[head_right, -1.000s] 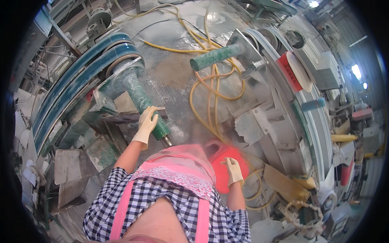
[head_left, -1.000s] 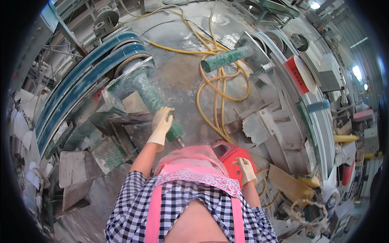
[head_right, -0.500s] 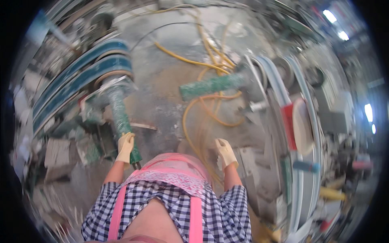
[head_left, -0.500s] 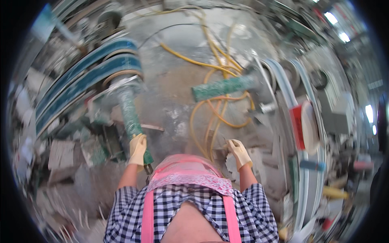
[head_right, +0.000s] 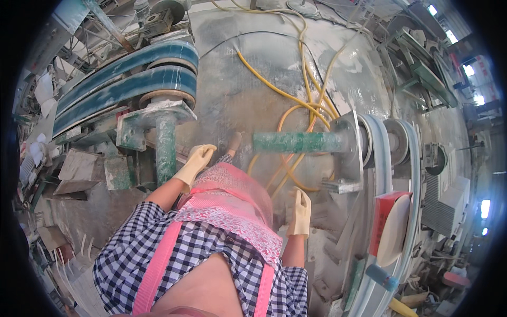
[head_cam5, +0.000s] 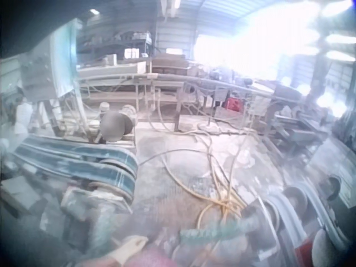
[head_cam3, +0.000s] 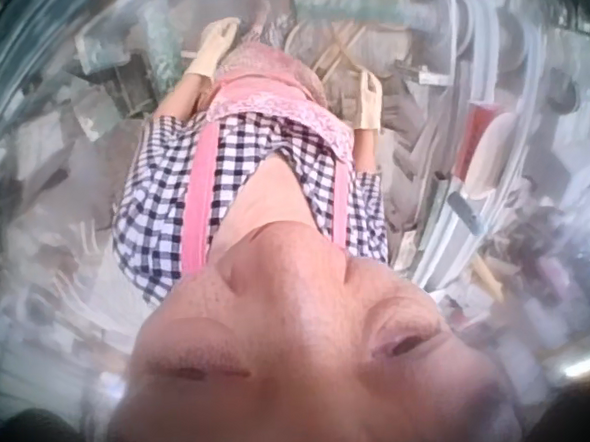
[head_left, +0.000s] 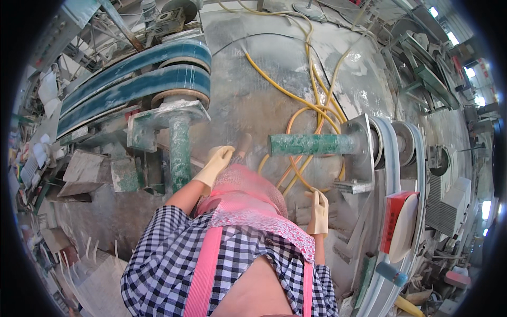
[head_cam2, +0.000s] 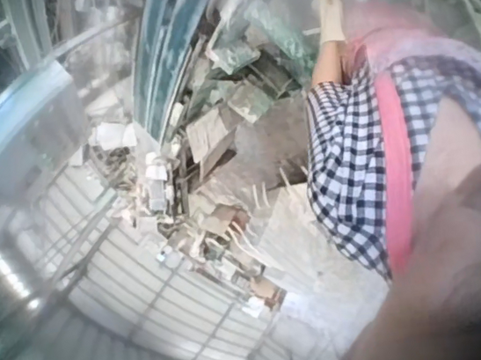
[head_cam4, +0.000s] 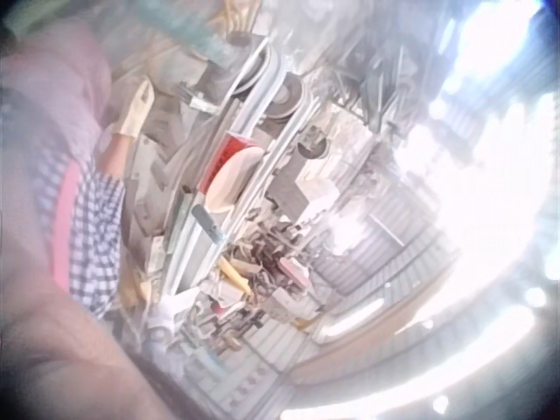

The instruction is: The person operates a stone processing machine, feeding rectangular stone slabs through a grinding or polishing belt. They handle each slab with gloved hands, guide it through the machine, then stack the processed pieces on a nearby surface. The person also briefly uses a hose to spray water on the floor.

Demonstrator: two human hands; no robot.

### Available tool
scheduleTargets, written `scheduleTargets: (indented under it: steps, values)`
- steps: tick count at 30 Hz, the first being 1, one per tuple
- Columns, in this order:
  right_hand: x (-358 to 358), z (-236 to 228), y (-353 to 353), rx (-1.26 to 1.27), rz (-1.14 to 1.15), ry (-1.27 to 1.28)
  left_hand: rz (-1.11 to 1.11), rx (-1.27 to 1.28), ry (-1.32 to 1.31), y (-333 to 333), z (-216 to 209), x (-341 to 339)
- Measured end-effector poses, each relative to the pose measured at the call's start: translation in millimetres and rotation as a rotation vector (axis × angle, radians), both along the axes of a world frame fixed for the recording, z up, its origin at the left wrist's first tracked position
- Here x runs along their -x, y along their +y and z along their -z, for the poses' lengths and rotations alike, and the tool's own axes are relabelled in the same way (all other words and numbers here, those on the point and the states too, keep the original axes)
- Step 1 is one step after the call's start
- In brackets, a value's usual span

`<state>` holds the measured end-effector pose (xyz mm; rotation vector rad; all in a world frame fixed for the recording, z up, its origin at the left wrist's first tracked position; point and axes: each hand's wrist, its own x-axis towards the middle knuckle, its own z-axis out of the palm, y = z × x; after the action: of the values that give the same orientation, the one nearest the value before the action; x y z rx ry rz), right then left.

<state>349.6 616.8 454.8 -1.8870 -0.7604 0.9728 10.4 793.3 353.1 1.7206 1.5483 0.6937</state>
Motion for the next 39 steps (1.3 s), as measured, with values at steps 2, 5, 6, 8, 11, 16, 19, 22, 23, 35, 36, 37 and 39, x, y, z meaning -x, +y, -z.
scheduleTargets:
  steps: [2,5,6,8,11,16,19,22,23,35,36,37,39]
  values:
    - [-6.9,-6.0,31.6,-0.004,0.076,0.008,0.042,0.064,-0.085,40.3,9.6,-23.4]
    - [-19.3,2.8,81.9,-0.065,0.072,-0.053,0.191,0.128,-0.099,102.6,27.4,-52.1]
    - [-26.1,10.9,103.0,-0.039,0.063,-0.122,0.259,0.114,-0.097,126.9,33.4,-63.5]
    - [-33.1,27.6,140.1,-0.116,0.051,-0.253,0.365,0.072,-0.097,178.2,38.8,-84.3]
    - [-35.5,51.2,197.7,-0.152,-0.031,-0.574,0.449,0.100,-0.083,251.6,32.7,-104.8]
    - [-36.5,70.6,251.4,0.183,-0.310,-0.922,0.407,0.209,-0.039,360.3,24.5,-99.1]
    - [-40.8,86.7,256.6,0.213,-0.448,-1.118,0.333,0.142,-0.178,393.8,42.0,-84.2]
    - [-51.6,102.1,248.6,0.286,-0.512,-1.106,0.244,0.012,-0.082,404.5,60.7,-76.8]
    - [-56.5,106.5,247.1,0.334,-0.510,-1.151,0.203,0.019,-0.062,406.5,66.7,-78.5]
    - [-92.7,103.2,301.7,0.529,-0.609,-0.970,0.149,0.090,-0.299,436.5,73.9,-99.9]
    - [-96.1,104.9,310.0,0.528,-0.601,-0.944,0.138,0.071,-0.288,439.7,74.9,-103.1]
    - [-99.4,106.0,316.6,0.525,-0.598,-0.916,0.149,0.070,-0.273,442.5,76.3,-106.8]
    - [-105.8,108.0,330.2,0.522,-0.579,-0.859,0.150,0.094,-0.264,447.1,79.7,-111.2]
